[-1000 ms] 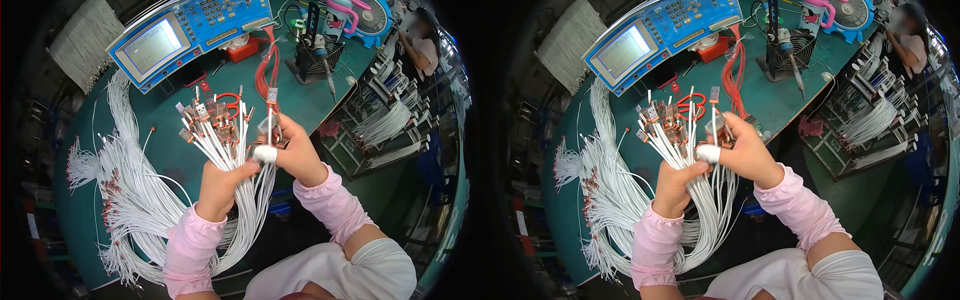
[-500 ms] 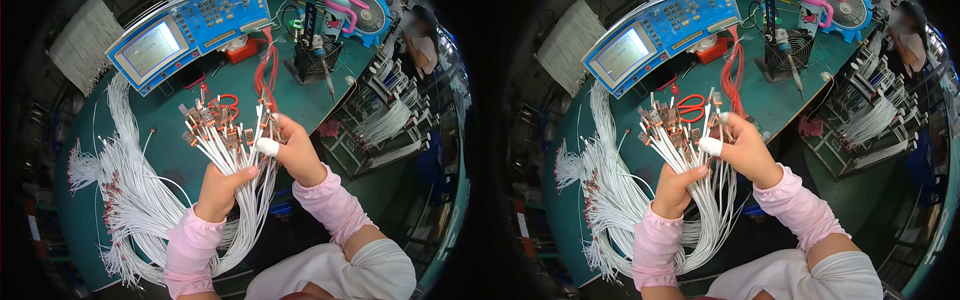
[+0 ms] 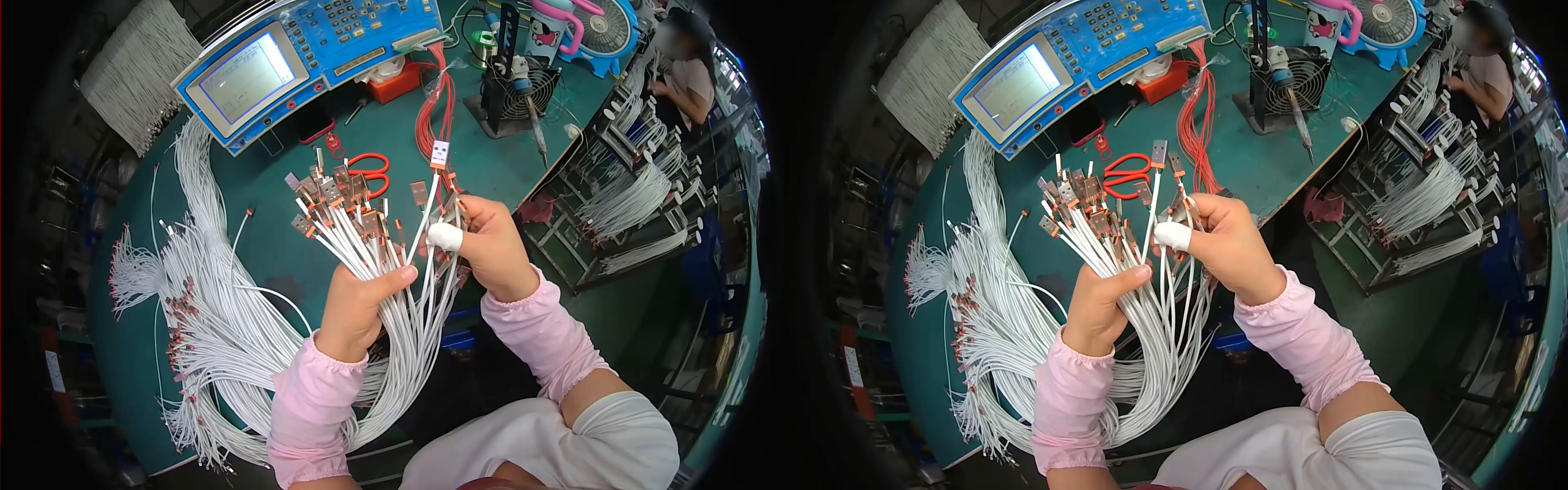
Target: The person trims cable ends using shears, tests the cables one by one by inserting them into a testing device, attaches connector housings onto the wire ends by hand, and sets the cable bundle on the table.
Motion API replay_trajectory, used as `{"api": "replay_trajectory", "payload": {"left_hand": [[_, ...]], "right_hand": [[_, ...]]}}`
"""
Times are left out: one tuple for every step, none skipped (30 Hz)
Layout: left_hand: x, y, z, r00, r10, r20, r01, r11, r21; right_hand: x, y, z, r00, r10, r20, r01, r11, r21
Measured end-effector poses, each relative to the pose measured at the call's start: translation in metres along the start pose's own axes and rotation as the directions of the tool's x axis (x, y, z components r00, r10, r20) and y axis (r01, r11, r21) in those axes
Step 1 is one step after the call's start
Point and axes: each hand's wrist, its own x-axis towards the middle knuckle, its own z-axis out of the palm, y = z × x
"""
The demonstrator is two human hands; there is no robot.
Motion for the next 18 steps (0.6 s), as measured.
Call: {"api": "replay_trajectory", "payload": {"left_hand": [[0.000,0.000,0.000,1.000,-0.001,-0.001,0.001,1.000,0.000],[-0.001,0.000,0.000,1.000,-0.007,-0.004,0.007,1.000,0.008],[-0.001,0.000,0.001,1.000,-0.014,-0.007,0.014,1.000,0.015],[-0.001,0.000,0.001,1.000,-0.014,-0.007,0.014,1.000,0.015],[-0.001,-0.001,0.001,1.000,-0.008,-0.016,0.008,1.000,0.018],[-0.001,-0.002,0.001,1.000,-0.001,-0.026,0.002,1.000,0.021],[-0.001,-0.002,0.001,1.000,-0.001,-0.027,0.002,1.000,0.020],[-0.001,-0.002,0.001,1.000,-0.001,-0.030,0.001,1.000,0.027],[-0.001,-0.002,0.001,0.999,0.000,-0.034,0.001,0.999,0.033],[-0.001,-0.002,0.000,0.999,0.001,-0.036,0.000,0.999,0.033],[0.000,-0.003,0.000,1.000,0.000,-0.031,0.001,0.999,0.041],[0.000,-0.004,0.000,1.000,0.000,-0.026,0.002,0.999,0.050],[0.000,-0.004,0.000,1.000,0.000,-0.026,0.002,0.999,0.050],[-0.001,-0.004,0.000,1.000,0.006,-0.024,-0.004,0.998,0.062],[-0.001,-0.005,0.000,1.000,0.012,-0.022,-0.010,0.997,0.075],[-0.001,-0.004,0.001,1.000,0.012,-0.022,-0.011,0.997,0.075],[-0.001,-0.002,0.001,0.999,-0.006,-0.035,0.008,0.999,0.048],[-0.002,0.000,0.002,0.999,-0.025,-0.047,0.026,0.999,0.022]], "right_hand": [[-0.001,-0.003,0.003,0.999,0.019,-0.031,-0.018,1.000,0.022],[-0.001,-0.004,0.005,0.997,0.037,-0.060,-0.035,0.998,0.045],[-0.001,-0.004,0.006,0.997,0.038,-0.060,-0.035,0.998,0.046],[-0.001,-0.003,0.007,0.998,0.032,-0.060,-0.029,0.998,0.052],[-0.001,-0.003,0.007,0.998,0.027,-0.060,-0.024,0.998,0.058],[-0.001,-0.004,0.008,0.998,0.027,-0.060,-0.024,0.998,0.058],[-0.001,-0.004,0.008,0.998,0.024,-0.060,-0.020,0.998,0.066],[-0.001,-0.004,0.009,0.998,0.021,-0.059,-0.017,0.997,0.075],[0.000,-0.002,0.008,0.998,0.023,-0.057,-0.018,0.997,0.075],[0.001,0.003,0.006,0.998,-0.013,-0.061,0.015,0.999,0.029],[0.002,0.005,0.005,0.997,-0.049,-0.064,0.048,0.999,-0.018],[0.002,0.004,0.006,0.997,-0.049,-0.063,0.048,0.999,-0.018],[0.001,0.002,0.008,0.998,-0.045,-0.047,0.044,0.999,-0.023],[0.000,0.000,0.010,0.999,-0.042,-0.031,0.041,0.999,-0.028],[0.000,-0.002,0.012,0.999,-0.042,-0.031,0.041,0.999,-0.028],[0.000,-0.003,0.013,0.998,-0.058,-0.027,0.058,0.998,0.024],[0.000,-0.004,0.014,0.997,-0.074,-0.023,0.075,0.994,0.077],[0.000,-0.003,0.012,0.997,-0.074,-0.022,0.075,0.994,0.077]]}}
